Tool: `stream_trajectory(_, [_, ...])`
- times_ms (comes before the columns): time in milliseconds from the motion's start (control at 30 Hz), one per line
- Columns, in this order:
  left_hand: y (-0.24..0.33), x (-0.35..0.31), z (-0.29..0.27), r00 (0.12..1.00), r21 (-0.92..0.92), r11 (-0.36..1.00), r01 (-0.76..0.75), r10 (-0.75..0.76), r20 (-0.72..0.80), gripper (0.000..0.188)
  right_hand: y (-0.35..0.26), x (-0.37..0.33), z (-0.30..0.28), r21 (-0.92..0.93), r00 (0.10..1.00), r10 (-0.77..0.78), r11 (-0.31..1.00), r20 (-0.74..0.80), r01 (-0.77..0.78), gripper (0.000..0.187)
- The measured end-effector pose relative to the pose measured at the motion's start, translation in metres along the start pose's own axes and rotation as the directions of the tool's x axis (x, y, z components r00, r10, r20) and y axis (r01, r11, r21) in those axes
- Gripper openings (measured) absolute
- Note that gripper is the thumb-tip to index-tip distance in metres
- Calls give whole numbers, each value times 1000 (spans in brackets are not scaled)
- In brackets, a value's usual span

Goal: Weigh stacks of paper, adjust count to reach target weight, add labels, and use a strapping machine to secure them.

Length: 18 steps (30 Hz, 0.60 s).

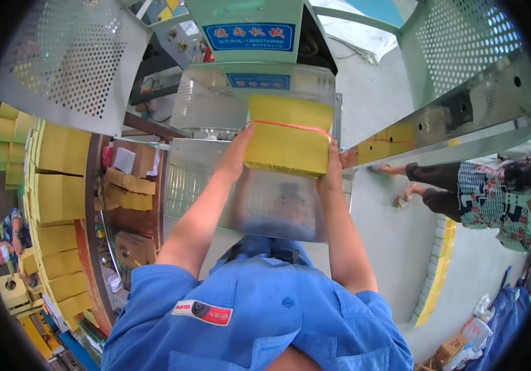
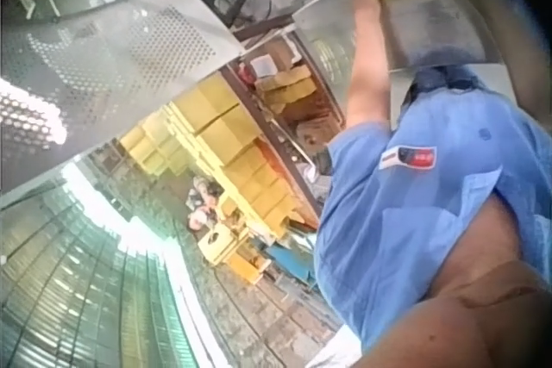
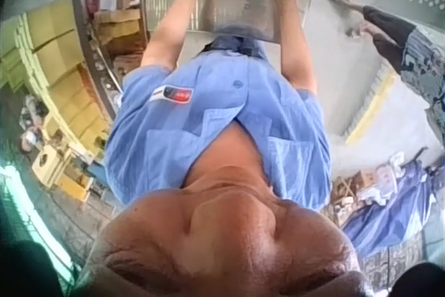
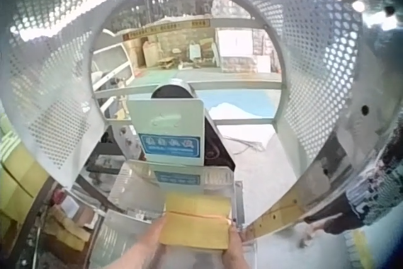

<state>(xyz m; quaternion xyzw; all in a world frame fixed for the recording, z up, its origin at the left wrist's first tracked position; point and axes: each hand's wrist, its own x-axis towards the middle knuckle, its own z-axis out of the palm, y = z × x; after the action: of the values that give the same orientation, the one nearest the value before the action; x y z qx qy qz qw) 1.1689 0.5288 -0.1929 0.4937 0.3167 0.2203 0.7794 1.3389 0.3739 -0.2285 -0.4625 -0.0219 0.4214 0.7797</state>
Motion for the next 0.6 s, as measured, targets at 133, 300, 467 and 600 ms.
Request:
stream_trajectory(133, [2, 2, 5, 1000, -16, 1000, 22, -22, 5, 54, 20, 15, -23, 3, 999, -47, 999, -27, 47, 52])
stream_trajectory(300, [6, -6, 7, 999, -31, 999, 30, -29, 42, 55, 34, 20, -29, -25, 994, -108, 994, -8, 108, 51])
stream_trajectory(467, [-13, -45, -31, 997, 118, 993, 10, 0, -82, 52, 10, -29, 6, -43, 987, -74, 996, 139, 81, 47])
stream_trajectory(600, [-2, -115, -79, 986, 563, 814, 141, -65, -152, 44, 29, -86, 24, -445, 993, -111, 887, 51, 122, 45])
